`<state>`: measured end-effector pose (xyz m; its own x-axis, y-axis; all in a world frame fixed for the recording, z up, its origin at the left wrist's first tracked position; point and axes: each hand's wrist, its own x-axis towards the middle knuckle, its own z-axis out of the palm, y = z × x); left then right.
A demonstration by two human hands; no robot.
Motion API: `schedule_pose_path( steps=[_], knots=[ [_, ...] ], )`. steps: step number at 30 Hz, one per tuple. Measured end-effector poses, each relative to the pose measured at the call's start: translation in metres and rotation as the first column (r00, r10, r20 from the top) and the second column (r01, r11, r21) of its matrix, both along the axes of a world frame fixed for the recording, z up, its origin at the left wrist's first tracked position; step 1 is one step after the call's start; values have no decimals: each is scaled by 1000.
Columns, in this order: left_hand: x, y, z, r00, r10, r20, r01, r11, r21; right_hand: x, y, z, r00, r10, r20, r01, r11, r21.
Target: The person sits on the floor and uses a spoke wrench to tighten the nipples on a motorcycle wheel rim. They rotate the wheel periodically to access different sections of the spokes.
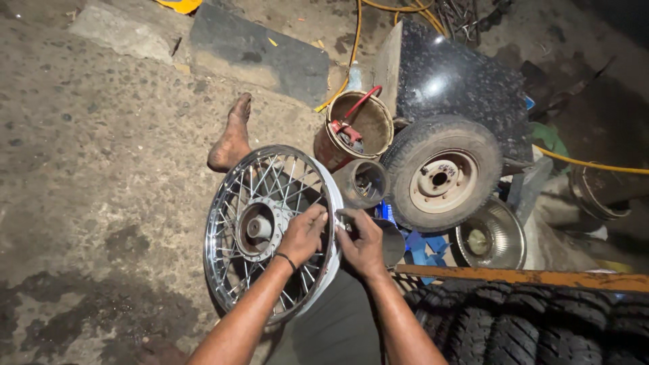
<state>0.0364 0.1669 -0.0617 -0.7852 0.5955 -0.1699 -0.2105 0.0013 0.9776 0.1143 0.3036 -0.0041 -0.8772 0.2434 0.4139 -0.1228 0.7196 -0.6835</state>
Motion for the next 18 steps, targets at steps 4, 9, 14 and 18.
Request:
schedule_pose_path(
  steps=[4,9,14,18],
  knots=[
    [-2,-2,-1,998,-19,-60,22,999,48,2,0,1,999,-27,45,28,999,-26],
    [-3,0,-10,995,-85,-58,90,991,97,6,2,4,1000,-16,10,16,1000,2],
    [-1,2,-16,996,-46,-76,50,997,50,3,-1,1,998,-38,54,39,999,-23],
    [-4,-1,-18,991,-73,-111,86,989,121,-1,-3,2,997,-52,52,55,997,-57]
  ],
)
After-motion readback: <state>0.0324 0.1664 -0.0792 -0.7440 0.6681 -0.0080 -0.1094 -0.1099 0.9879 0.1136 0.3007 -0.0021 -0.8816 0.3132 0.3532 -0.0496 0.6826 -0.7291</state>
